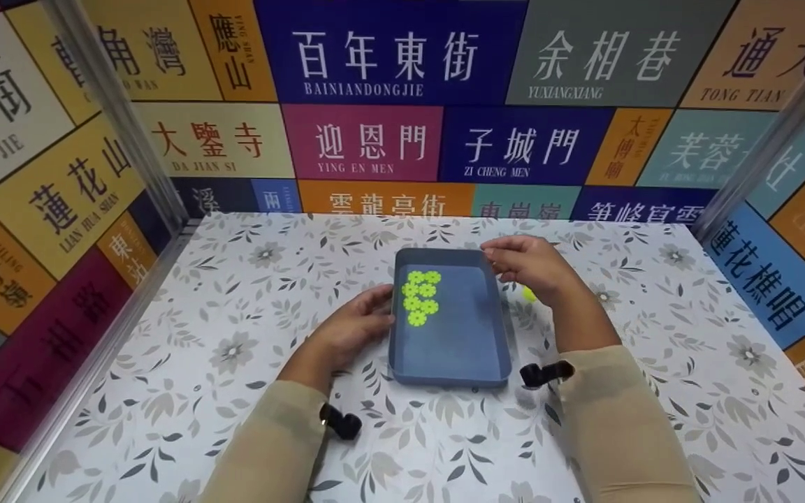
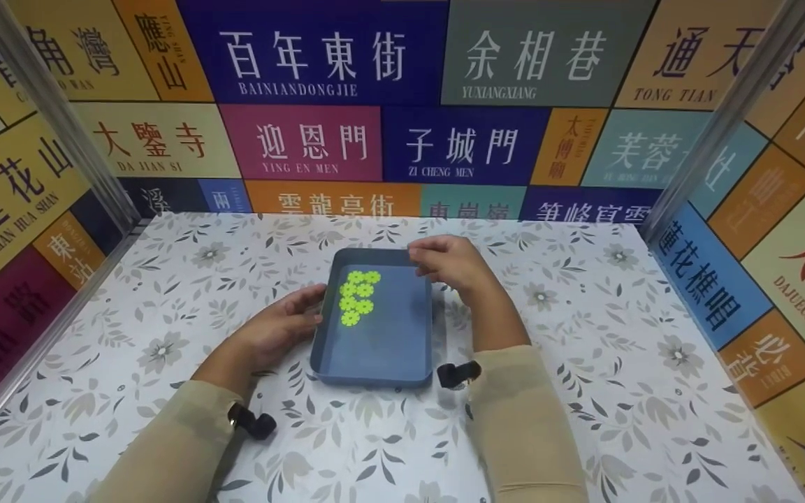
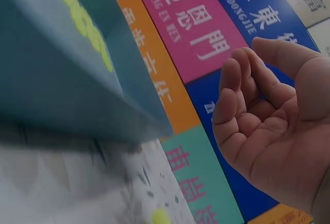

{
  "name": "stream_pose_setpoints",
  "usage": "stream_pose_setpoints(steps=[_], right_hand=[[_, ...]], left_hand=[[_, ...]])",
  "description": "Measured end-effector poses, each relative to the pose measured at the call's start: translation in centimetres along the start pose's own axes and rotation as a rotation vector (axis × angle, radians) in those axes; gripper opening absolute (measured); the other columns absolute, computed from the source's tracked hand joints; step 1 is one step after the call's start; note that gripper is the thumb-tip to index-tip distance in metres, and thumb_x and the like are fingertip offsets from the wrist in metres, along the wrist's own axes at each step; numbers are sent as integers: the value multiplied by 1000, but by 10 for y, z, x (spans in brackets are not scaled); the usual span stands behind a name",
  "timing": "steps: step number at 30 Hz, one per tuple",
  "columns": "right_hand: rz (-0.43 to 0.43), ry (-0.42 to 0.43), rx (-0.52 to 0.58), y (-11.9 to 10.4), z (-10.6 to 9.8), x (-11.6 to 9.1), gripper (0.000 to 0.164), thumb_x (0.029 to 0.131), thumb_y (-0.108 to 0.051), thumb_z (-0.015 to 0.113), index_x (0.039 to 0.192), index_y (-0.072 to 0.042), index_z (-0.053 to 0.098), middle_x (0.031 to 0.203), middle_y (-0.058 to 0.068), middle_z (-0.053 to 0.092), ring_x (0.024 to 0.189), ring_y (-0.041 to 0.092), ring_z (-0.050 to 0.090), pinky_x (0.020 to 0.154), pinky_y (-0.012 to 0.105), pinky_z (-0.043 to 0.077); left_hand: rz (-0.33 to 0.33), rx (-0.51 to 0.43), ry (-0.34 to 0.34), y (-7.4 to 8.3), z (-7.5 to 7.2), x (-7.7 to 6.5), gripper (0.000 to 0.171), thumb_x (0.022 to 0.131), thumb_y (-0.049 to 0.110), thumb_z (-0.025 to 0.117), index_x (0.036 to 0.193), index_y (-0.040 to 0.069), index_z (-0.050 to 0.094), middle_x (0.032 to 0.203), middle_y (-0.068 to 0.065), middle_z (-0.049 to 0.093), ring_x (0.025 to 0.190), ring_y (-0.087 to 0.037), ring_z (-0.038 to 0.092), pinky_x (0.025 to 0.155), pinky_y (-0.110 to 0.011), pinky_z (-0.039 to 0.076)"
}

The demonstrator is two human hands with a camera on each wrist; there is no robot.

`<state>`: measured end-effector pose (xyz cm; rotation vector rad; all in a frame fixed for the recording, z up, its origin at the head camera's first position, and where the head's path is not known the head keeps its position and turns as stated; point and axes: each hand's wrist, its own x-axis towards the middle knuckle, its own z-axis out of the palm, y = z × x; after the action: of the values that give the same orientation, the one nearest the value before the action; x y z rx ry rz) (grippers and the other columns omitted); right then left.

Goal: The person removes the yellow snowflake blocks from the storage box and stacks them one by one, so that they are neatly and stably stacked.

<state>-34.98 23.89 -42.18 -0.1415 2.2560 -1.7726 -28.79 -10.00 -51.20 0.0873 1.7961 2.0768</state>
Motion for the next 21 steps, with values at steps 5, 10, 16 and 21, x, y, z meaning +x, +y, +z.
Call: stream_pose_setpoints(steps=[5, 10, 16, 21], right_hand=[[35, -71, 48, -11, 24, 23, 32, 104, -30, 72, 128, -8, 73, 106, 2, 76, 87, 13, 69, 74, 24, 58], [107, -80, -38, -10, 44, 48, 40, 103, -32, 72, 133, -6, 69, 111, 2, 74, 97, 17, 72, 81, 28, 60], [94, -26, -314, 1, 67, 69, 30, 102, -32, 71, 123, -11, 74, 114, 3, 73, 103, 21, 71, 92, 38, 60], [53, -4, -378, 15, 76, 78, 27, 100, -28, 73, 122, -12, 76, 117, 7, 75, 102, 24, 70, 86, 37, 59]], left_hand=[[-4, 3, 8, 0, -2, 0, 71, 98, -2, 65, 164, 15, 42, 171, -9, 43, 158, -28, 43, 131, -43, 38], [-15, 28, 14, 1, -2, 0, 72, 99, 0, 66, 165, 15, 41, 171, -7, 42, 158, -28, 43, 131, -43, 38], [-25, 34, 11, 1, -1, 0, 73, 99, 0, 66, 165, 15, 40, 172, -8, 41, 158, -28, 42, 130, -45, 40], [-30, 36, 15, 2, 0, -1, 74, 97, 0, 67, 165, 16, 41, 171, -7, 43, 156, -27, 46, 128, -44, 42]])
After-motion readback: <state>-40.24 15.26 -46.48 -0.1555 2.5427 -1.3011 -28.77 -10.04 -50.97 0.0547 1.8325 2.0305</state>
